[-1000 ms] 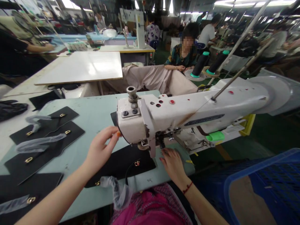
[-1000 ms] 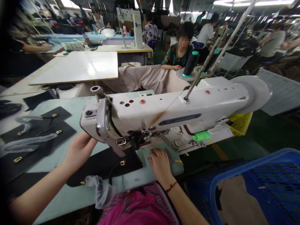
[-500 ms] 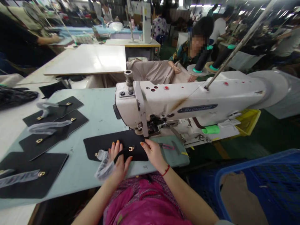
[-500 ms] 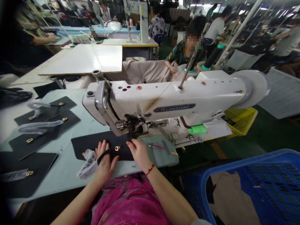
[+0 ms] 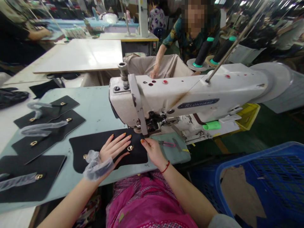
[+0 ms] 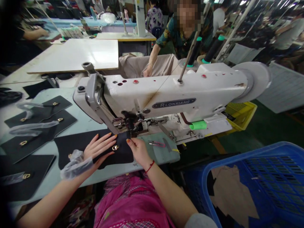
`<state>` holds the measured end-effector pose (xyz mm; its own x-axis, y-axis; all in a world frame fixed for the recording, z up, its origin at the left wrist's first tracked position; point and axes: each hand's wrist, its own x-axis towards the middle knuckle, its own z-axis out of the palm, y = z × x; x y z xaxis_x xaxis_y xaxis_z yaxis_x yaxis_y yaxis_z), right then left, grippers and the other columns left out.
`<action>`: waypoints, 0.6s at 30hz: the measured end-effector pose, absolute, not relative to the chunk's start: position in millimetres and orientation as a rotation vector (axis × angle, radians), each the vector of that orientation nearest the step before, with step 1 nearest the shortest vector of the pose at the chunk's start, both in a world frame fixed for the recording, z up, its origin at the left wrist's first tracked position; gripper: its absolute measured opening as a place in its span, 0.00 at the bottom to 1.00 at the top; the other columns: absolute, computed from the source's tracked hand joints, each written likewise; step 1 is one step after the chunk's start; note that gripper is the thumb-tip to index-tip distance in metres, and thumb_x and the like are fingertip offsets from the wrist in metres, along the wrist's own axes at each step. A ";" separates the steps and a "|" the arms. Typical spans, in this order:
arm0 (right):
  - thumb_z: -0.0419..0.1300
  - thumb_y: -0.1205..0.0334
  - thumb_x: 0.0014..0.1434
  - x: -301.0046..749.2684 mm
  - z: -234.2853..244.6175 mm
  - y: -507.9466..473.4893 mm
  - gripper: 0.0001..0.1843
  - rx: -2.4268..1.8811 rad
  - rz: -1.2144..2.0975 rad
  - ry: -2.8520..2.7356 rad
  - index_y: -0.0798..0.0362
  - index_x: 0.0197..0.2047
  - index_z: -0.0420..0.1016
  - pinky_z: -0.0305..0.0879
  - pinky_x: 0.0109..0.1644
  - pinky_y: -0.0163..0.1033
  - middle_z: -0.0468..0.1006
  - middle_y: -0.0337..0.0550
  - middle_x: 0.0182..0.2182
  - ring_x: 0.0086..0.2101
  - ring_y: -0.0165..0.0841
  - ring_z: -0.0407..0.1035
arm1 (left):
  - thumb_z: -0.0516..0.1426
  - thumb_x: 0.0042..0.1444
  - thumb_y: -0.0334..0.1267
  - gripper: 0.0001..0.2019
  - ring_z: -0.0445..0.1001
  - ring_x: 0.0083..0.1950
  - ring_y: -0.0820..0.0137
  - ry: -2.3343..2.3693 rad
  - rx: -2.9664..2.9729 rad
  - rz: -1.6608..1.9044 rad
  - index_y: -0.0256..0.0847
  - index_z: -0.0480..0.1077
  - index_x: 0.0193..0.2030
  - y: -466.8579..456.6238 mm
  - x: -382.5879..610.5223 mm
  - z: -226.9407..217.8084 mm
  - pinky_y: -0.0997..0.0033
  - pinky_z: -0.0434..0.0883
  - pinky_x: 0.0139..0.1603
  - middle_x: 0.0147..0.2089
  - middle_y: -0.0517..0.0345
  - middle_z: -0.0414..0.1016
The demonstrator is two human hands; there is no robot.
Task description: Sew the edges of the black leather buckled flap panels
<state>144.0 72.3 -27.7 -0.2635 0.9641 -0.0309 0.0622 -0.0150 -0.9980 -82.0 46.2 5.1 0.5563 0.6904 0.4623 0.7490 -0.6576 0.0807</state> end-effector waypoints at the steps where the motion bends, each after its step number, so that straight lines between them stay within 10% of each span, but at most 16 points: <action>1: 0.54 0.43 0.64 145.1 -27.9 72.6 0.24 -1.124 1.430 -1.407 0.55 0.31 0.74 0.58 0.33 0.32 0.71 0.40 0.27 0.29 0.30 0.62 | 0.56 0.64 0.39 0.23 0.67 0.65 0.59 -1.230 -2.651 -0.703 0.46 0.63 0.65 44.9 -78.9 9.3 0.49 0.57 0.69 0.62 0.51 0.72; 18: 0.55 0.44 0.63 150.2 -20.4 84.1 0.24 -1.173 1.458 -1.445 0.56 0.27 0.71 0.54 0.30 0.31 0.66 0.38 0.25 0.28 0.28 0.58 | 0.55 0.65 0.41 0.18 0.68 0.65 0.60 -1.447 -2.649 -0.703 0.41 0.68 0.60 41.6 -69.4 2.7 0.51 0.58 0.69 0.62 0.48 0.72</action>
